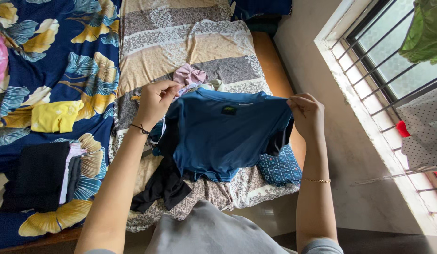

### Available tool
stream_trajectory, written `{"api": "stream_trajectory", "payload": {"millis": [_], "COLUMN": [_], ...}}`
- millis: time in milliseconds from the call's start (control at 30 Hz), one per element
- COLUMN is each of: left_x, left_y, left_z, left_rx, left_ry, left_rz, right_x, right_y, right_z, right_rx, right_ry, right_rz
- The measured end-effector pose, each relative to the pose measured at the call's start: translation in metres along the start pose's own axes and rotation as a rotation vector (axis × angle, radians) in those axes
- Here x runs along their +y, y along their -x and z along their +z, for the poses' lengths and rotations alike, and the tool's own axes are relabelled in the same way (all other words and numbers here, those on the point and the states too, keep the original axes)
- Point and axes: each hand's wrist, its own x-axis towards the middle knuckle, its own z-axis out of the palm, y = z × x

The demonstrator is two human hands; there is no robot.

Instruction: The person folds various items of laundry, including a yellow shirt, black pants, and blue shorts, by hand on a bed.

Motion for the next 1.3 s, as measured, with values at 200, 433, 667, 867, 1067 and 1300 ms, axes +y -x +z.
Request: {"api": "stream_trajectory", "payload": {"millis": [200, 433, 667, 867, 1067, 1300], "left_x": [-0.035, -0.110, -0.155, -0.134, -0.014, -0.108], "left_y": [0.019, 0.084, 0.158, 0.059, 0.001, 0.195], "left_z": [0.018, 0.128, 0.241, 0.135, 0.034, 0.065], "left_rx": [-0.179, -0.476, -0.882, -0.081, 0.062, -0.346], "left_ry": [0.073, 0.062, 0.190, 0.053, -0.258, -0.792], "left_rz": [-0.155, -0.322, -0.256, -0.082, 0.190, 0.090], "right_x": [0.013, -0.017, -0.035, -0.040, -0.022, 0.075], "right_y": [0.003, 0.003, 0.003, 0.000, 0.004, 0.147], "right_z": [0.041, 0.041, -0.011, -0.047, -0.028, 0.130], "right_rx": [-0.167, -0.505, -0.462, -0.407, 0.062, -0.108], "right_ry": [-0.256, -0.468, -0.322, 0.090, 0.618, 0.370], "right_rz": [0.288, 0.211, 0.207, 0.203, -0.245, -0.226]}}
